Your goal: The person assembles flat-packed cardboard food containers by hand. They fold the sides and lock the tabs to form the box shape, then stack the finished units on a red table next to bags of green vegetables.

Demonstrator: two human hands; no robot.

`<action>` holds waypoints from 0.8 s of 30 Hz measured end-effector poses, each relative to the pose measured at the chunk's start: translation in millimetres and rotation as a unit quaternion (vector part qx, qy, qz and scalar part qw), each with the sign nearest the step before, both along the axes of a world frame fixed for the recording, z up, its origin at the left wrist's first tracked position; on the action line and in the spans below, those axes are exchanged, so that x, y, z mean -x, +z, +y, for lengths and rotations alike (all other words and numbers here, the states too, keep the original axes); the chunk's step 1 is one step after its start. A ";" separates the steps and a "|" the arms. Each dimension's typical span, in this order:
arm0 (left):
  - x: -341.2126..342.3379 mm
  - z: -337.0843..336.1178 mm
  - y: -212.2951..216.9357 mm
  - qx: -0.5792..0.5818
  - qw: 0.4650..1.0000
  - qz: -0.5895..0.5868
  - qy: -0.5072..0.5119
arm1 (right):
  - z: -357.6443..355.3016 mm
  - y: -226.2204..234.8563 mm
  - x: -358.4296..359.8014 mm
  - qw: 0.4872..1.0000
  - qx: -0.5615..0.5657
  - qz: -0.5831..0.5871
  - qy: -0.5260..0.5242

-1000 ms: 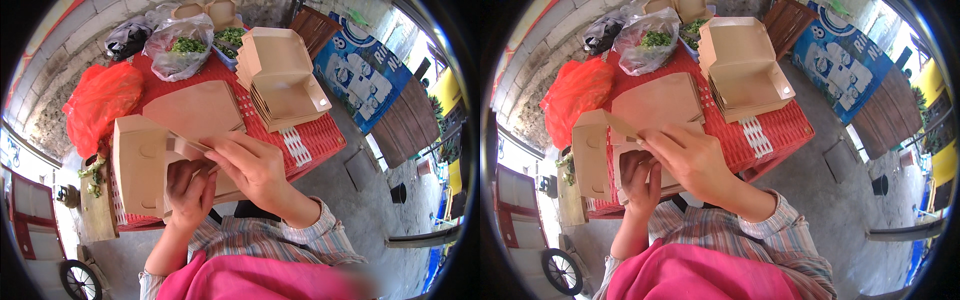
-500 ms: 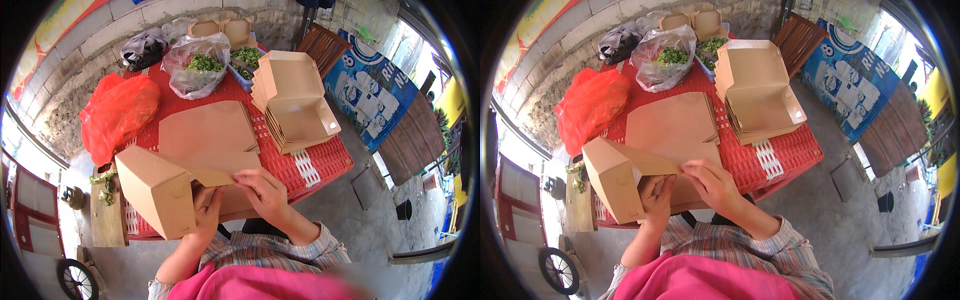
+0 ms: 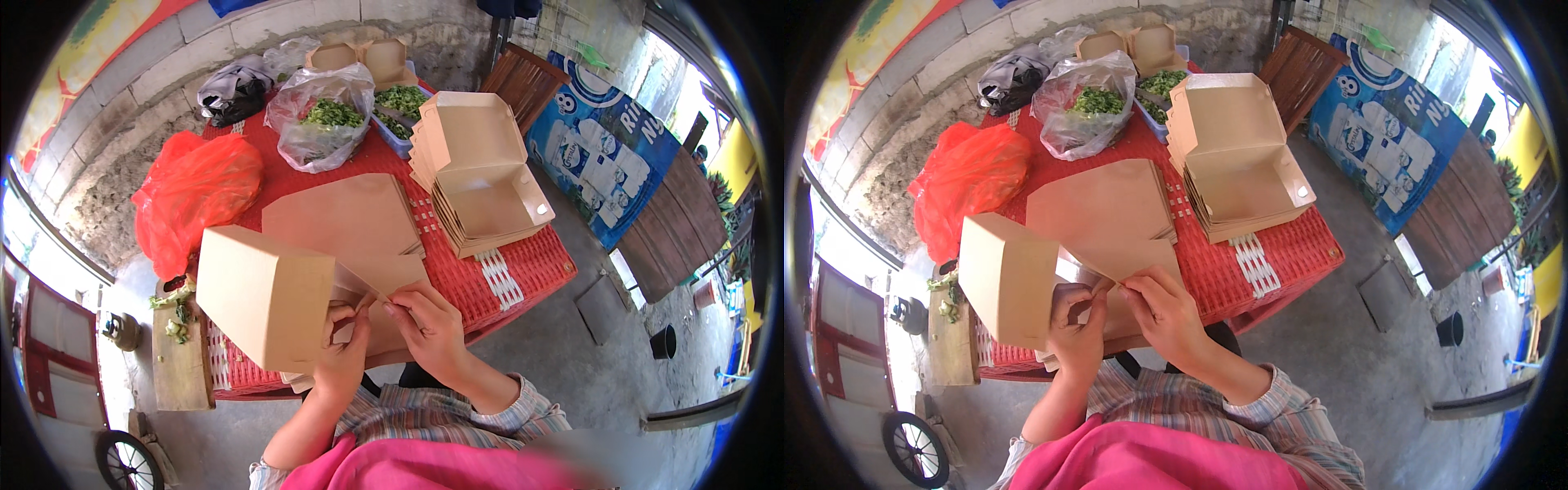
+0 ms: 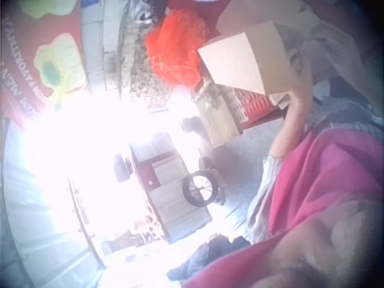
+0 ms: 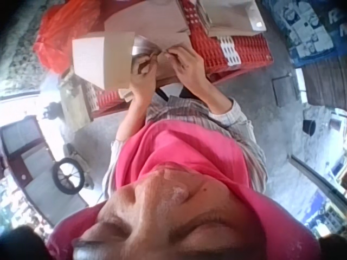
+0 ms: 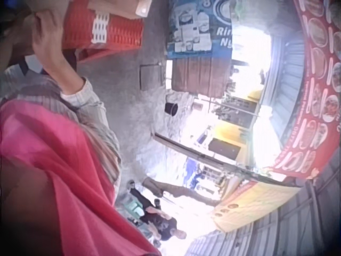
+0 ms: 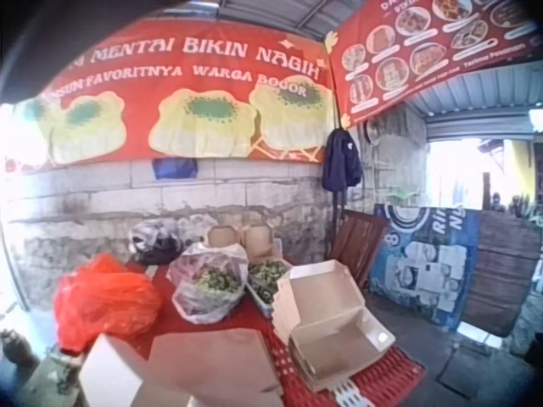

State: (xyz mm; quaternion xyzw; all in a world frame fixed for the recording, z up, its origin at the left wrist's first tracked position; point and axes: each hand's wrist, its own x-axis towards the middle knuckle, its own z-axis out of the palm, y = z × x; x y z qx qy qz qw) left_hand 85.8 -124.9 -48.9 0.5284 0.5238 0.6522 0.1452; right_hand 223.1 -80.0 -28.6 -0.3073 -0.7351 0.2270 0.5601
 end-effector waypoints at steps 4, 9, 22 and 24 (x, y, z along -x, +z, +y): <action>-0.3 0.6 -0.7 0.035 0.999 0.004 0.040 | 1.4 -1.2 1.2 1.000 -0.003 -0.010 -0.012; 8.7 1.4 -6.3 0.054 0.998 -0.029 -0.033 | 0.7 2.4 0.4 1.000 -0.005 -0.008 -0.009; 15.5 1.4 -7.5 0.046 0.981 -0.099 -0.163 | -2.4 5.5 -5.3 0.998 0.057 -0.014 0.034; 15.7 2.4 -9.0 0.032 0.981 -0.096 -0.164 | -1.7 7.3 -6.1 0.997 0.054 -0.017 0.045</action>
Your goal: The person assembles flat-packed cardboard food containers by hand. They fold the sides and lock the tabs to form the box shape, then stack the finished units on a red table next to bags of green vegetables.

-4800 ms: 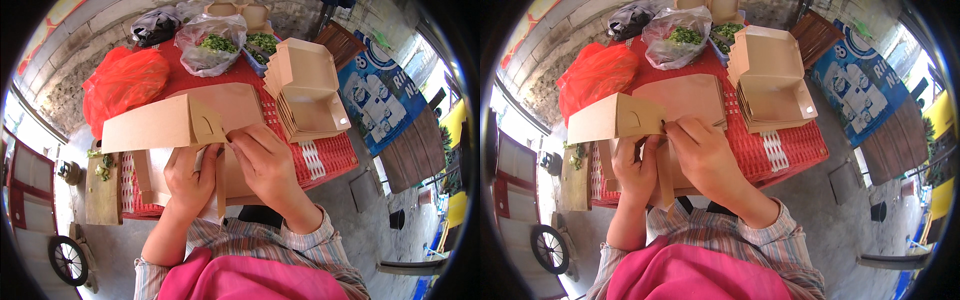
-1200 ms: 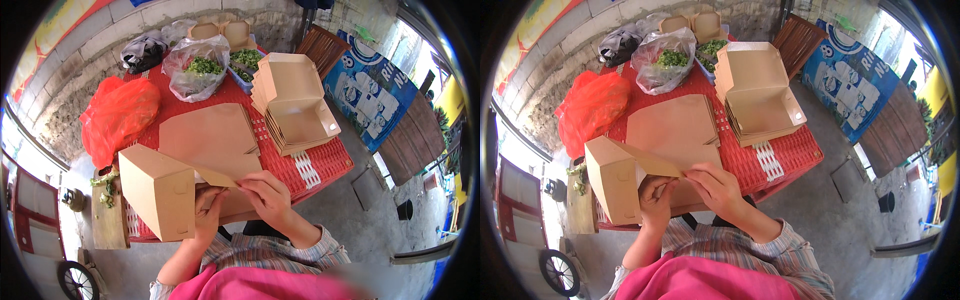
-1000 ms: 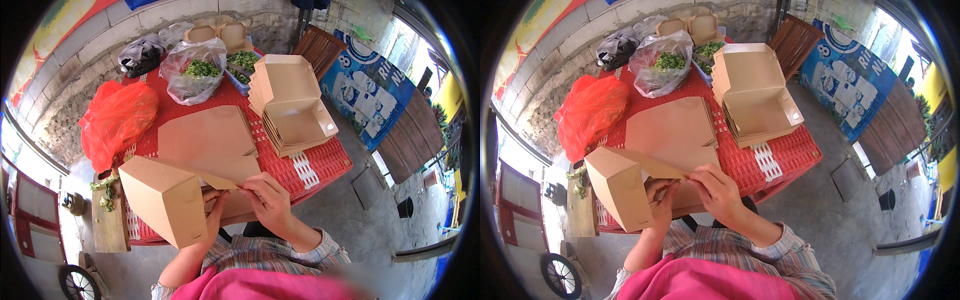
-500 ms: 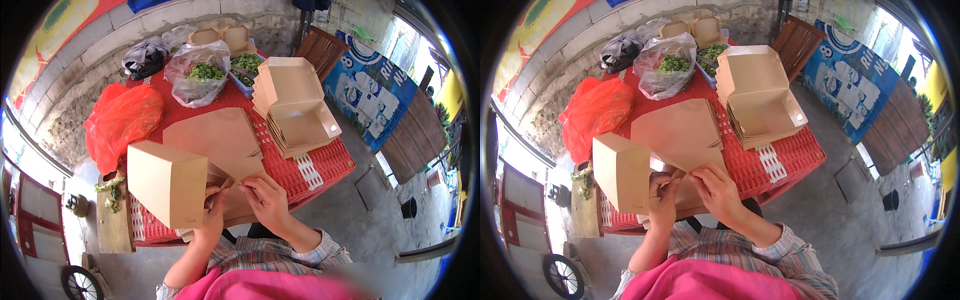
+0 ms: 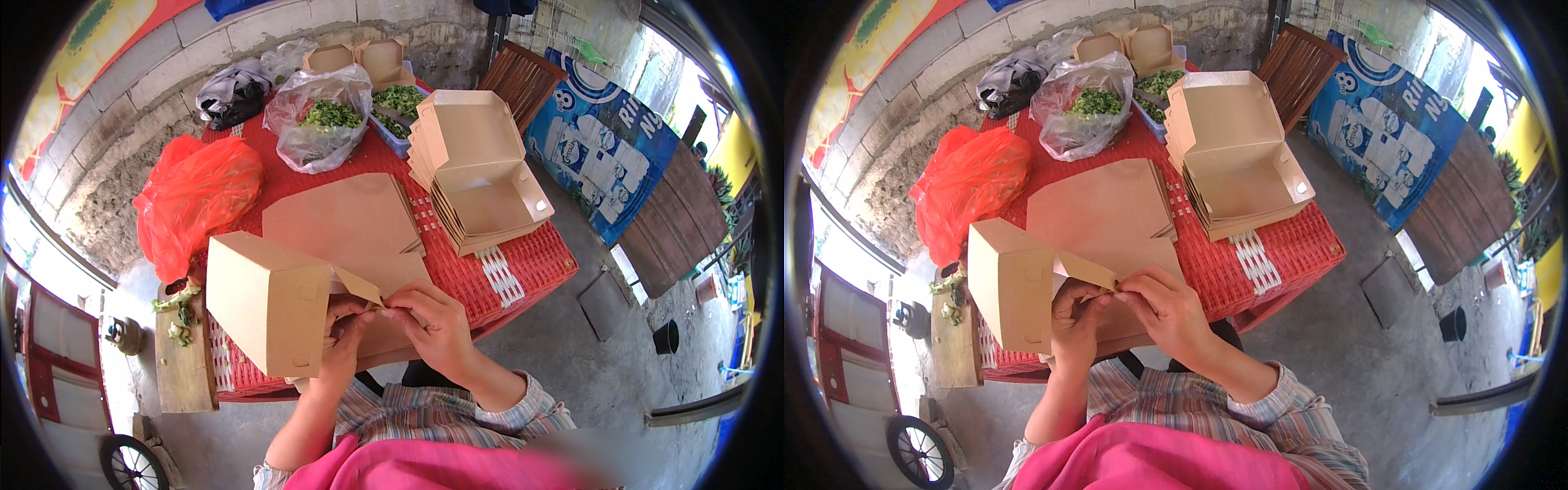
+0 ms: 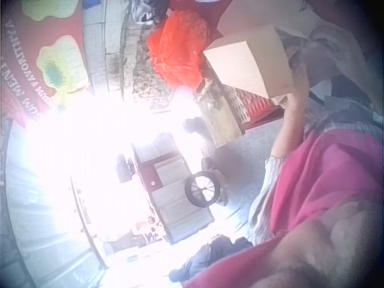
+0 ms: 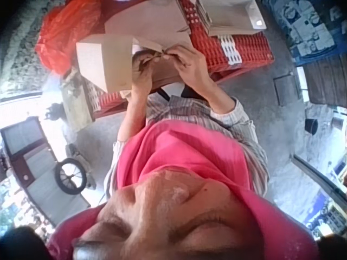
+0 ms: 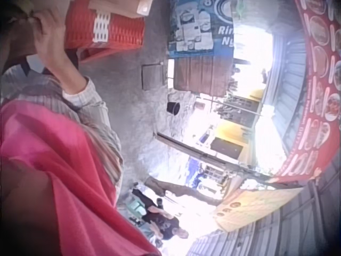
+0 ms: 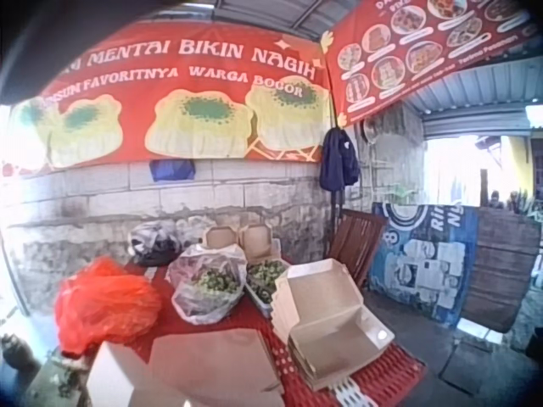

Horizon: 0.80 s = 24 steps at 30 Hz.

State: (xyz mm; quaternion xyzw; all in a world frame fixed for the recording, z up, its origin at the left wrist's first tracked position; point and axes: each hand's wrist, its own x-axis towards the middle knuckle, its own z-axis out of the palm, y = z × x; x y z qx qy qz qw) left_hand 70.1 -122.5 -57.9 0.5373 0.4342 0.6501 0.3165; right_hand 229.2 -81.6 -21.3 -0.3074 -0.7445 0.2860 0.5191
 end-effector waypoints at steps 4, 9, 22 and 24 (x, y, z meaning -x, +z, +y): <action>-3.2 -2.4 -1.0 -0.027 0.999 0.001 0.017 | -2.5 1.8 0.5 1.000 -0.011 -0.002 0.007; -3.5 -6.2 1.1 -0.015 0.996 0.071 0.047 | 0.2 2.6 0.7 0.997 -0.066 -0.033 0.005; 4.1 -8.4 14.2 -0.006 0.990 0.137 0.044 | 3.6 -2.1 -3.6 0.994 0.039 0.066 0.074; 10.4 -18.2 15.9 -0.076 0.856 0.483 0.168 | 4.4 -2.8 -4.6 0.995 0.015 0.060 0.076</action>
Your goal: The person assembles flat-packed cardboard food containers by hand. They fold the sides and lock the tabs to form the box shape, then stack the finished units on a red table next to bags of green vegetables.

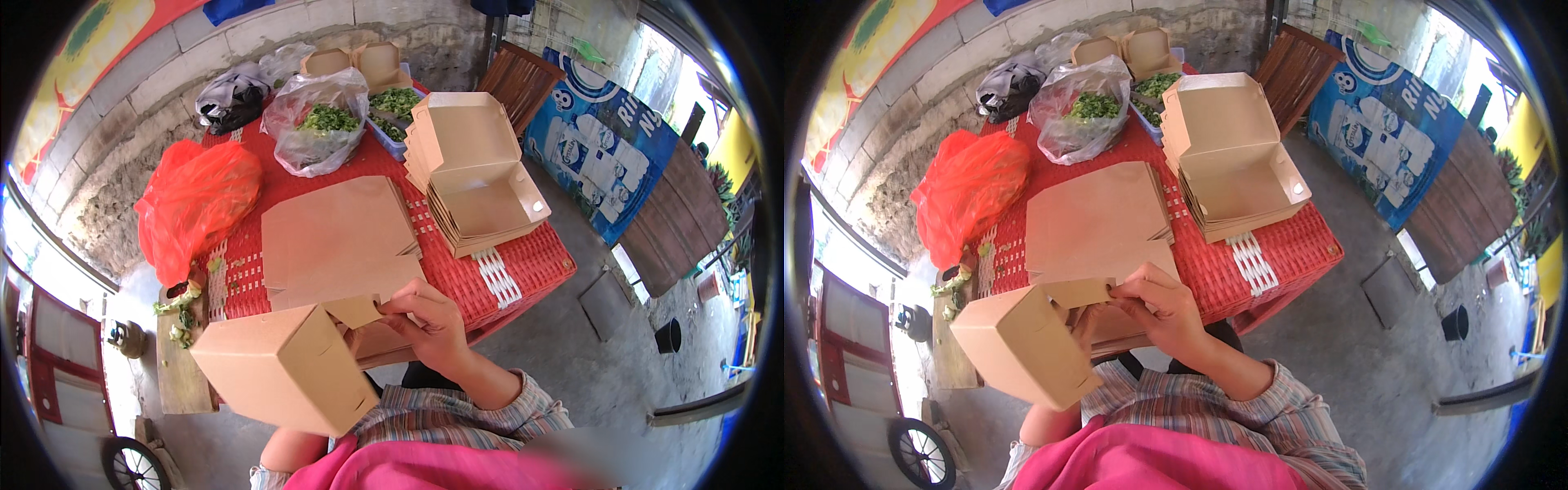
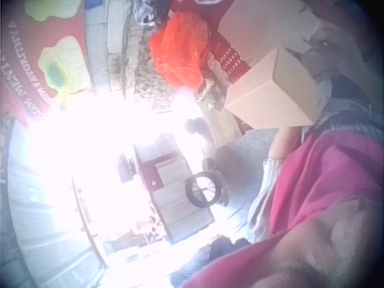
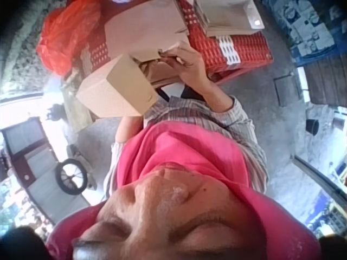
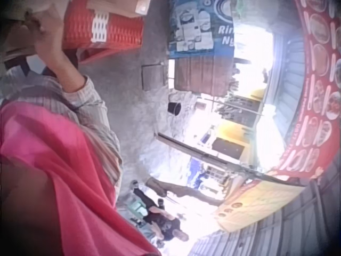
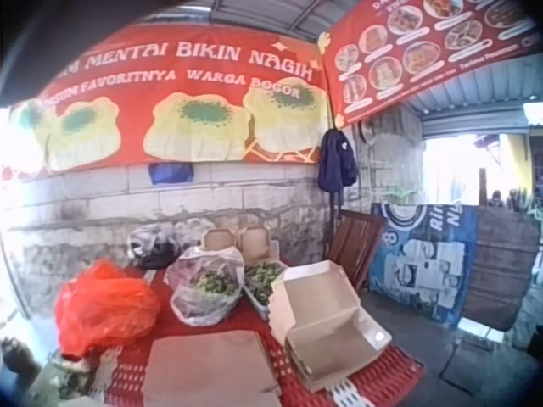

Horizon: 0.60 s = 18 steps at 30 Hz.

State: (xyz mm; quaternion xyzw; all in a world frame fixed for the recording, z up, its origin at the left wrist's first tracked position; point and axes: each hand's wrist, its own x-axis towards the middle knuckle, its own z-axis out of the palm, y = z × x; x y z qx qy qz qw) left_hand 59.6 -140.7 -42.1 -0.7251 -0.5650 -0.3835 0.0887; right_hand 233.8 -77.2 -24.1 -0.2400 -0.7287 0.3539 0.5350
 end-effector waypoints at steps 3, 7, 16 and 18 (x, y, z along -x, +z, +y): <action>-12.2 -1.5 19.4 -0.074 0.991 0.087 0.067 | 1.4 -2.2 -2.7 1.000 -0.006 -0.015 -0.006; -10.6 -1.0 21.7 -0.025 0.998 0.029 0.057 | -3.3 5.8 -2.6 0.999 -0.025 -0.036 -0.032; -12.7 -5.2 18.0 0.017 0.994 -0.100 0.030 | -11.6 14.7 -3.5 0.993 -0.111 -0.042 -0.026; -9.9 -3.1 17.6 0.003 0.995 -0.103 0.013 | -11.4 12.3 -2.9 0.992 -0.118 -0.034 -0.022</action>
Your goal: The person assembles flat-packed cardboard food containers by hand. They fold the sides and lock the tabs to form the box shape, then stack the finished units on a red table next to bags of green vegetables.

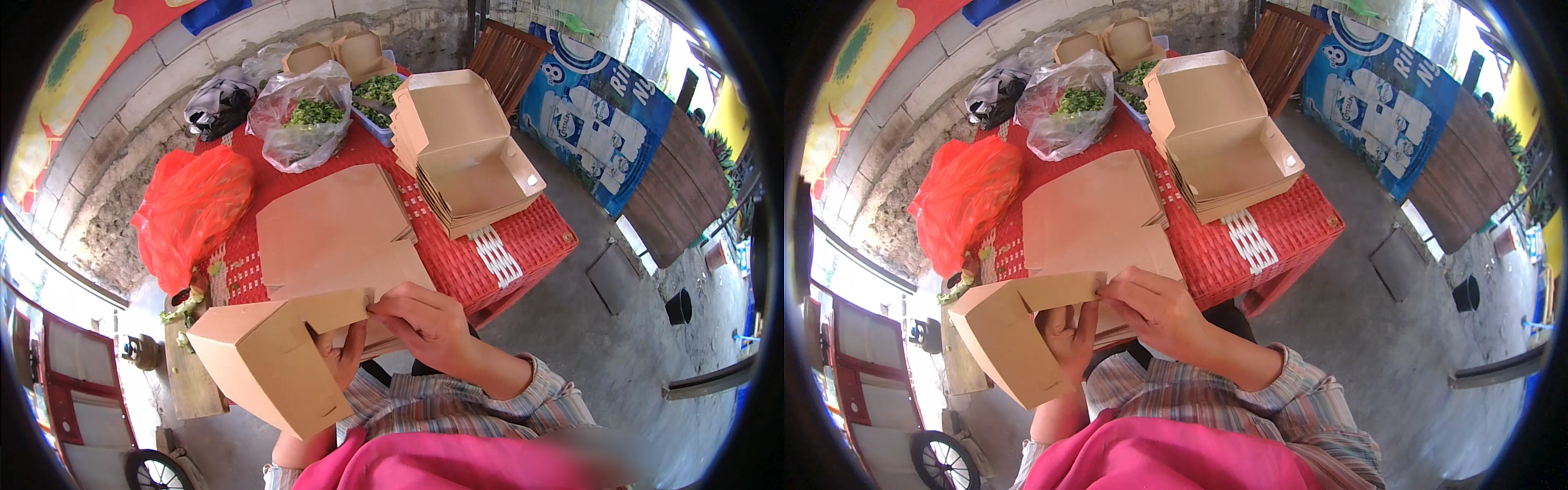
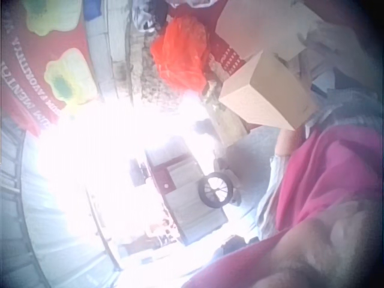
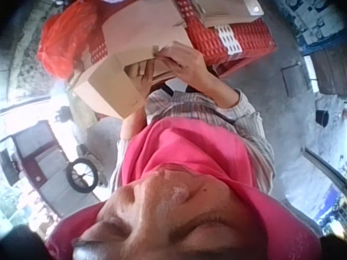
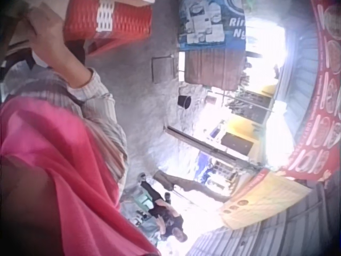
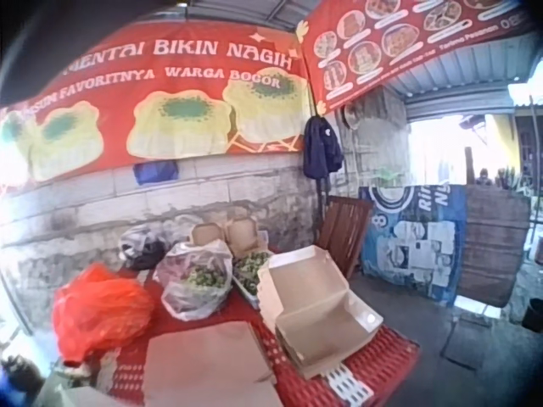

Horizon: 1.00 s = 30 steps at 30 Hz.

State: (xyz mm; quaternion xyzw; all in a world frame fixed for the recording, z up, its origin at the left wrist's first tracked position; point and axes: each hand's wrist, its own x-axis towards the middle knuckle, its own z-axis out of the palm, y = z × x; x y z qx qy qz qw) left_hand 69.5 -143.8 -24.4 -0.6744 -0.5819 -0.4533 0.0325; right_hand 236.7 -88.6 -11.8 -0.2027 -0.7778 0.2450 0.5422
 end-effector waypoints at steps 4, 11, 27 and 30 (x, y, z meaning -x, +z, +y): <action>1.5 1.1 -5.0 -0.014 0.996 0.072 0.042 | -0.4 0.5 0.4 1.000 -0.009 -0.024 -0.015; -9.4 -1.8 11.2 -0.002 0.995 0.096 0.028 | -0.6 -2.6 -1.1 0.999 -0.034 -0.035 -0.021; -4.8 -14.8 37.4 -0.017 0.990 0.141 0.006 | -8.4 4.7 3.6 0.987 -0.132 -0.071 -0.052; -4.9 -18.1 34.1 -0.026 0.981 0.189 0.032 | -8.8 3.8 6.3 0.986 -0.137 -0.068 -0.067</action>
